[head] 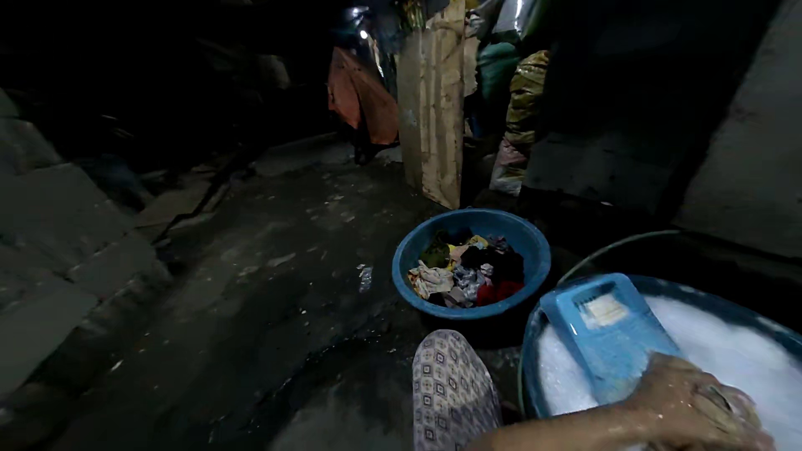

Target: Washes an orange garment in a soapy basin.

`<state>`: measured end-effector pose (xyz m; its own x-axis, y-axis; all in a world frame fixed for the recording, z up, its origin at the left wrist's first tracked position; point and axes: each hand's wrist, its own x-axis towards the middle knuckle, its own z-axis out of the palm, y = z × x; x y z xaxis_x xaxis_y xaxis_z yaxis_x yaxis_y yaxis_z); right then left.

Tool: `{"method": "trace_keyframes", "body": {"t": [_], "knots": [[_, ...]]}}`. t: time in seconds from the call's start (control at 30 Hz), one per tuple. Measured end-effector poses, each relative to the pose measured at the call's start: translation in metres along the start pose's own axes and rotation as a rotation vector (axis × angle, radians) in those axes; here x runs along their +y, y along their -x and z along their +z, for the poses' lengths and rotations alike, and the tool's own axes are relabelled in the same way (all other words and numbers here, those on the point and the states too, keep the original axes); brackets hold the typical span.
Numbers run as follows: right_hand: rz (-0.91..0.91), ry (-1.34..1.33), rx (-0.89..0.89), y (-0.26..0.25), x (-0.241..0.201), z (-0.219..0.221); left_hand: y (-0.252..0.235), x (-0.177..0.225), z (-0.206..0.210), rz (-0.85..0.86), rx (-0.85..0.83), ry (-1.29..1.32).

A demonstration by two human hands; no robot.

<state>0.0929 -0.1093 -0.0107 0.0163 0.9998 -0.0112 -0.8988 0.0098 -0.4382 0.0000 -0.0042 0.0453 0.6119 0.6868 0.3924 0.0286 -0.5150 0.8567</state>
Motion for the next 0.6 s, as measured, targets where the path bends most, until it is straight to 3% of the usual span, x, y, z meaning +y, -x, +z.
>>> {"method": "trace_keyframes", "body": {"t": [0.07,0.1,0.2,0.27,0.33,0.47,0.6], "knots": [[-0.188,-0.038,0.300,-0.005,0.007,0.023,0.007,0.003,0.011,0.084,-0.007,0.029],[-0.229,0.031,0.419,-0.009,0.005,0.029,0.011,0.010,0.010,0.038,-0.010,0.067],[-0.328,0.185,0.387,-0.021,-0.006,0.045,0.008,0.032,-0.005,-0.254,0.064,0.221],[-0.447,0.165,0.446,-0.033,-0.007,0.048,0.003,0.021,0.005,-0.469,0.207,0.534],[-0.561,0.245,0.488,-0.034,-0.010,0.046,-0.003,0.013,0.018,-0.561,0.308,0.774],[-0.689,0.621,0.236,-0.024,-0.031,0.033,-0.015,0.012,0.026,-0.616,0.286,1.099],[-0.799,1.123,-0.071,-0.019,-0.057,0.045,-0.024,0.025,0.011,-0.706,0.067,1.007]]}}
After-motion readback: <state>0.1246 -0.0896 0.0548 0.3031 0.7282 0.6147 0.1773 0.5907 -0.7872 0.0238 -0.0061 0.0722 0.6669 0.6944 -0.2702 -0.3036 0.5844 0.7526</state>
